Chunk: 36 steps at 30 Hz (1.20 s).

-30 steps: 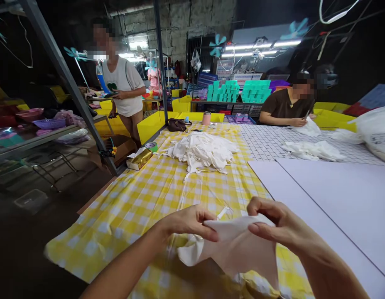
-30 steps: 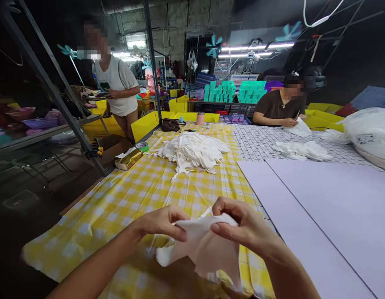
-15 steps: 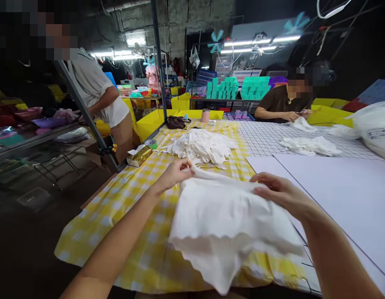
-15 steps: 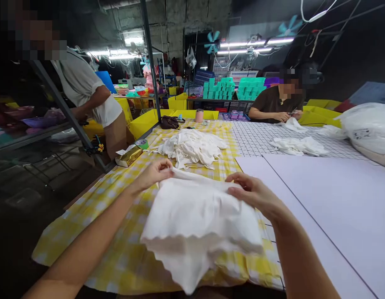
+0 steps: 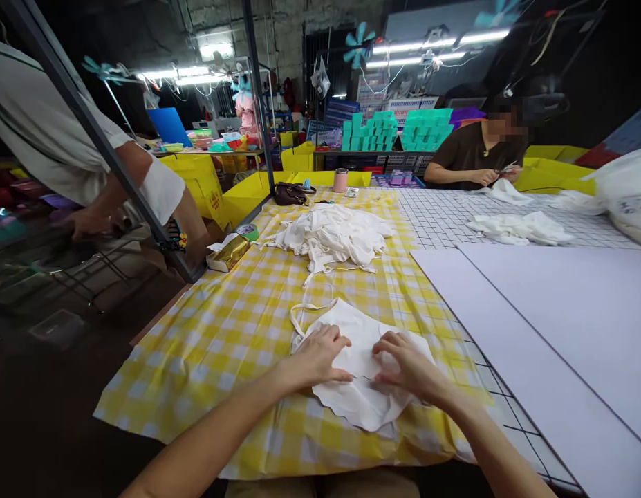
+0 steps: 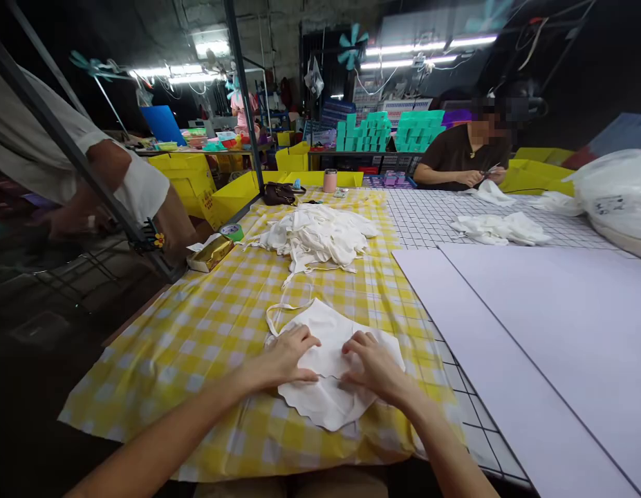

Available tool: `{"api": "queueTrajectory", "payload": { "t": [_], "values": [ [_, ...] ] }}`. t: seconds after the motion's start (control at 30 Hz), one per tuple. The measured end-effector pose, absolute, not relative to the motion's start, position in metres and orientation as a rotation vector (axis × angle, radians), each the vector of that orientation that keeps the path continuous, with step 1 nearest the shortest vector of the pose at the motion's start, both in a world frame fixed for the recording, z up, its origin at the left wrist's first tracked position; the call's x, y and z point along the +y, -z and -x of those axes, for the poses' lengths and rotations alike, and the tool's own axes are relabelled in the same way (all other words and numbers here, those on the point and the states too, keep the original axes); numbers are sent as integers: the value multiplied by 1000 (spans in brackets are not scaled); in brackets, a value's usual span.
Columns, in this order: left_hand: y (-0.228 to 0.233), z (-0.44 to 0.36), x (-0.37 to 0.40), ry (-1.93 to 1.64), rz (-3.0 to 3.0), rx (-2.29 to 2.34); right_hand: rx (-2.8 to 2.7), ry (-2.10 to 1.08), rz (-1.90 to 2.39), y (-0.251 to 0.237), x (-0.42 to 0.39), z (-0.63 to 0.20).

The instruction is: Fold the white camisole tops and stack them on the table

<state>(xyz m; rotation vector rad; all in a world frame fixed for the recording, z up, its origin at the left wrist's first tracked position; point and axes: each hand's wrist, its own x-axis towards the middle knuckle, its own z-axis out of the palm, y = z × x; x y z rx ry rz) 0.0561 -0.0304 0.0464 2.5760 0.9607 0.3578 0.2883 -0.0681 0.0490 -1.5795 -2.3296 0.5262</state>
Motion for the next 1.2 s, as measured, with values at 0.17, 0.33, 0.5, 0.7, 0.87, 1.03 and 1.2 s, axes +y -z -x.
{"api": "queueTrajectory", "payload": {
  "t": [0.17, 0.33, 0.5, 0.7, 0.87, 1.03, 1.2],
  "values": [
    [-44, -55, -38, -217, -2601, 1033, -2308, -490, 1609, -37, -76, -277],
    [-51, -54, -30, -448, -2370, 1111, -1956, -707, 1556, -51, -72, -282],
    [-69, -65, -32, -660, -2193, 1132, -1634, -1003, 1474, -84, -73, -277],
    [-85, -96, -38, -666, -2215, 873, -1659, -1032, 1323, -98, -70, -257],
    [-103, -107, -17, -688, -2126, 1018, -1591, -204, 1367, -89, -85, -240],
    [-125, -92, 7, -895, -1946, 1120, -2317, -175, 1307, -57, -122, -224],
    [-141, -72, 27, -1089, -1816, 1249, -2487, -142, 1565, -36, -137, -230]
  ]
}}
